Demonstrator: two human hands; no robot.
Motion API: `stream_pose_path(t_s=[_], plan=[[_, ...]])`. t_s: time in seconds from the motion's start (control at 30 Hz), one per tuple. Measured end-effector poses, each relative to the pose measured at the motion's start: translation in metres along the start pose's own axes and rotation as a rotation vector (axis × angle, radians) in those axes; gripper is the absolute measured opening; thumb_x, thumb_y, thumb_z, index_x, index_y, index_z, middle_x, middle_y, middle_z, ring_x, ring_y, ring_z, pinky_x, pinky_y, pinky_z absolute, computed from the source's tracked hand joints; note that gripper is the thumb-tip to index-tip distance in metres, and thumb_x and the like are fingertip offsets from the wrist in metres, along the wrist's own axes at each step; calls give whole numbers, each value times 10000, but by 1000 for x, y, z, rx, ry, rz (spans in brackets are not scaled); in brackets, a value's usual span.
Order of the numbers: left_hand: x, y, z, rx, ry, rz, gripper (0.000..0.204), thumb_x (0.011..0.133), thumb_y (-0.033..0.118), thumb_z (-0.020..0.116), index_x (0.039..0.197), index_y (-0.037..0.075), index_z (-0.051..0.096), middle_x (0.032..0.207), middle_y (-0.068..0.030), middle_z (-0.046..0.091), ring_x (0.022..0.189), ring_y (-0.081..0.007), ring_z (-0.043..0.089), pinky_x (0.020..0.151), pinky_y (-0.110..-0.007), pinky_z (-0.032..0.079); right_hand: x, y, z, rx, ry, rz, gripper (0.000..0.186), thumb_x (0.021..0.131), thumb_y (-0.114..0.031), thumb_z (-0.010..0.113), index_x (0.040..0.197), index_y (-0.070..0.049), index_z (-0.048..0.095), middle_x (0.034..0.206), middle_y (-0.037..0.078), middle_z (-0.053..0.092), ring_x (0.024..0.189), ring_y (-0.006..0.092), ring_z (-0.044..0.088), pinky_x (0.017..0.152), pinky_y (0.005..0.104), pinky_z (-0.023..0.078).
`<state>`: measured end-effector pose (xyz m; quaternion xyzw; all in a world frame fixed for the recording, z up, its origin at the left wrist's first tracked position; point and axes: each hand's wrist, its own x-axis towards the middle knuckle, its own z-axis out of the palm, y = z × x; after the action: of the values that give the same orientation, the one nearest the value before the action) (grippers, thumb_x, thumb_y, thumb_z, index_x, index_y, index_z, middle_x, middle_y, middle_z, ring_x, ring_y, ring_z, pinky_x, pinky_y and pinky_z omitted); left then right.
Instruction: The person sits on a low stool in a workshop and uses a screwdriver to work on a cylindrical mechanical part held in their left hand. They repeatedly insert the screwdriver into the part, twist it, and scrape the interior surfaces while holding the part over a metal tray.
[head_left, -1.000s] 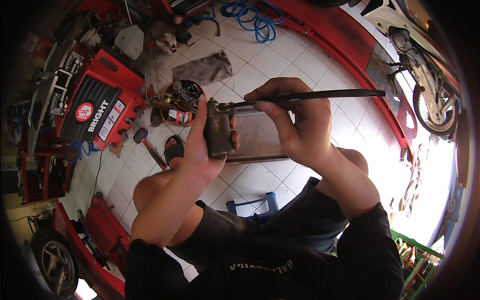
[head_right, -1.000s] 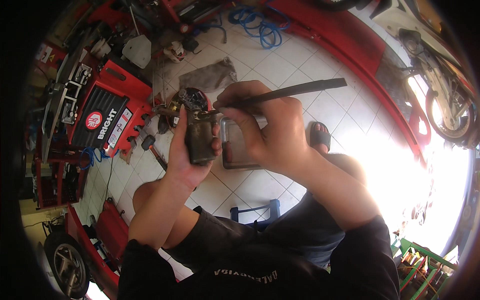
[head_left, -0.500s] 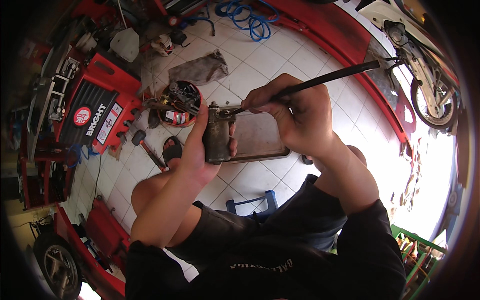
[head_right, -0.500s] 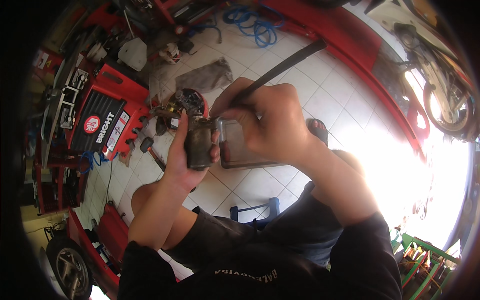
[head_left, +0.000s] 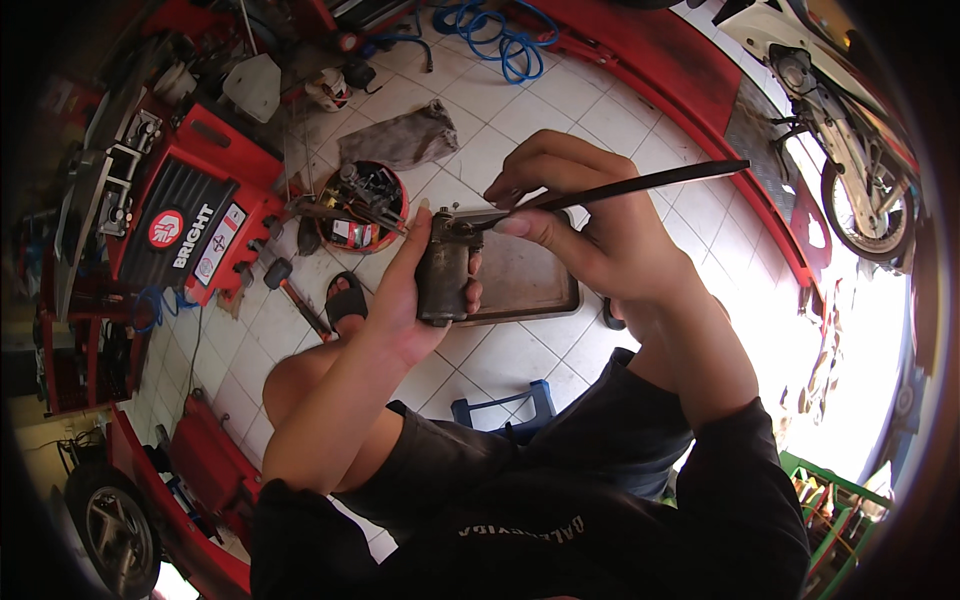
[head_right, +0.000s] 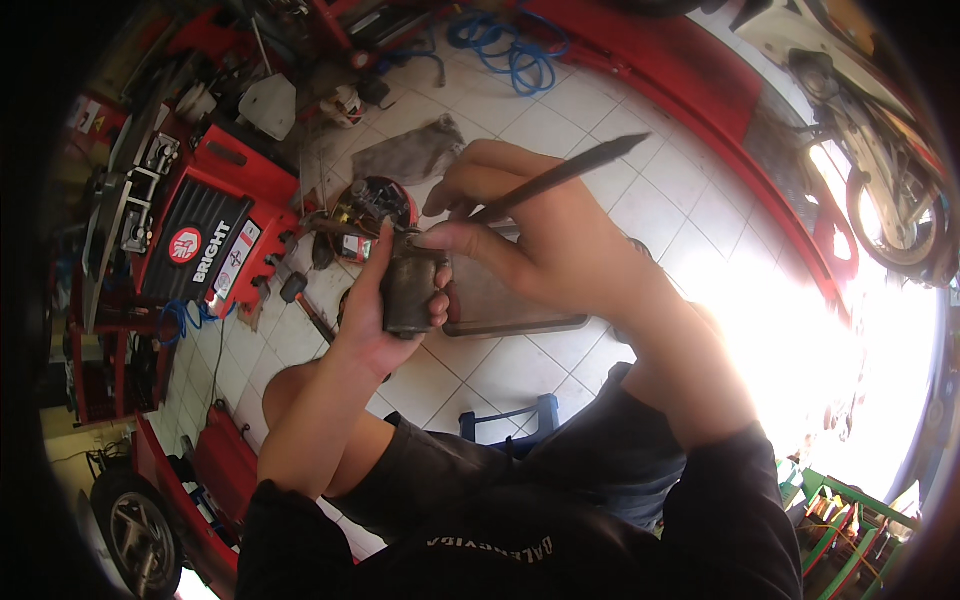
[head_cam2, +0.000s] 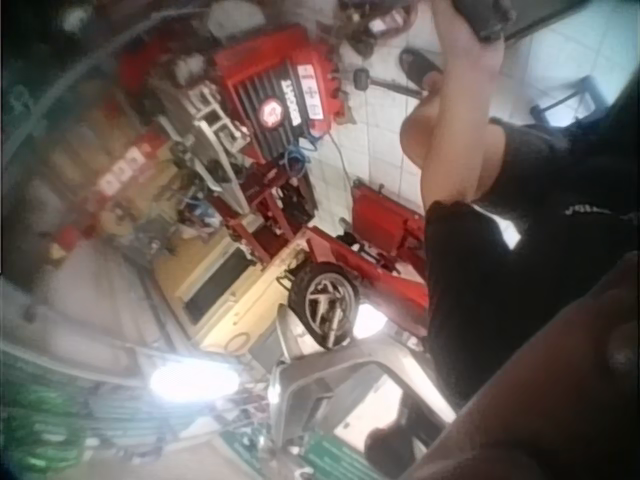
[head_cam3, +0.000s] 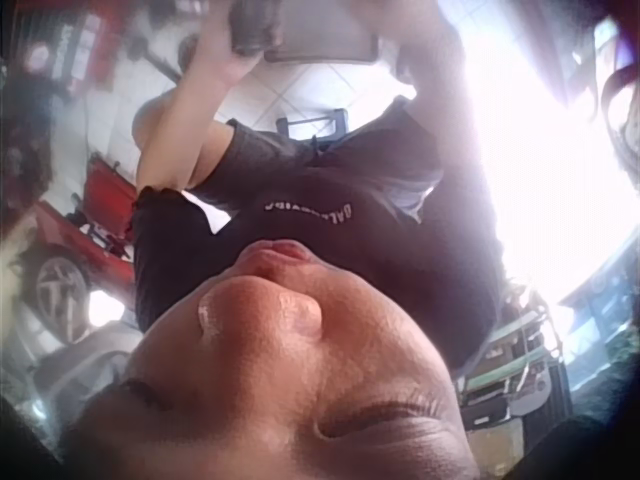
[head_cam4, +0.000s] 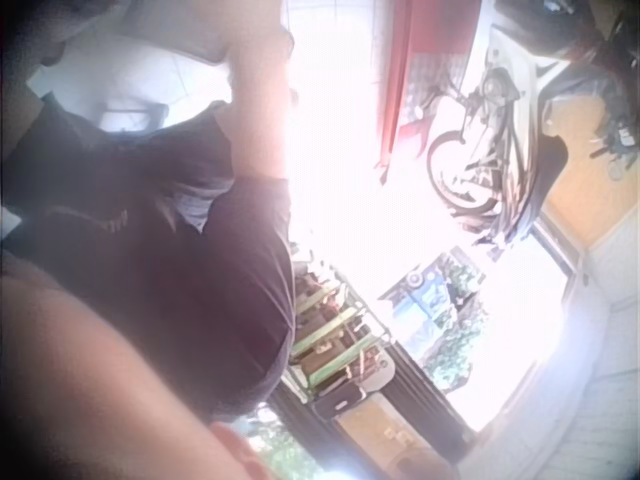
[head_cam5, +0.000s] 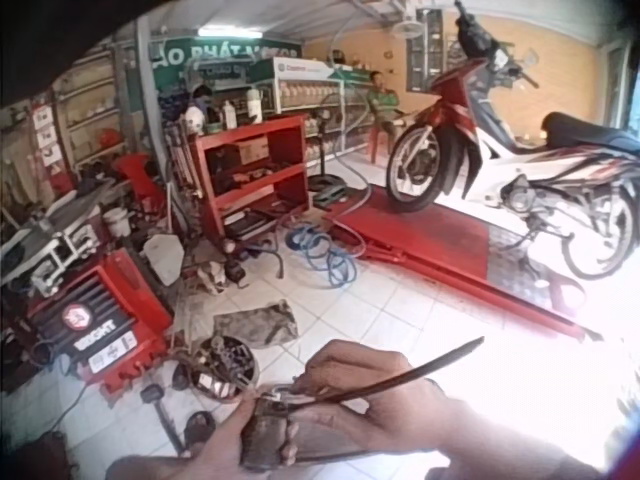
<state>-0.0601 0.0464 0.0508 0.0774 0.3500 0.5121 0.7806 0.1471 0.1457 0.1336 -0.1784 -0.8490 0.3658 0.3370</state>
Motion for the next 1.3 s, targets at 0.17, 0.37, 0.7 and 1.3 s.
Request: stream_pose_path(t_s=[0.17,0.37,0.7,1.3], plan=[[4,-2,-2,-31,-16,-10,541,1003,631,486,1087,114,621,854,-80,643,660,-225,620,594,-344,470,-4,-11,5,35,89,220,443,817,83,734,1241,11,632,915,72,669,889,183,701,828,307,561],[6,-5,-1,-66,4,-35,552,998,641,484,1086,113,617,849,-86,639,655,-234,609,599,-343,463,-2,-5,16,251,242,244,603,798,121,702,1362,-5,534,925,105,684,881,218,734,807,343,587],[8,-8,0,-90,-22,-62,563,995,651,482,1087,109,606,858,-93,634,657,-232,603,601,-343,459,-4,-1,8,-81,226,141,152,857,48,736,1002,45,691,955,103,692,902,185,729,794,318,587],[12,-10,1,-90,-17,-66,554,993,648,488,1079,113,600,855,-89,629,655,-228,599,600,-341,459,-6,-4,6,83,324,223,334,866,50,727,1193,31,664,929,73,687,915,145,695,822,311,564]])
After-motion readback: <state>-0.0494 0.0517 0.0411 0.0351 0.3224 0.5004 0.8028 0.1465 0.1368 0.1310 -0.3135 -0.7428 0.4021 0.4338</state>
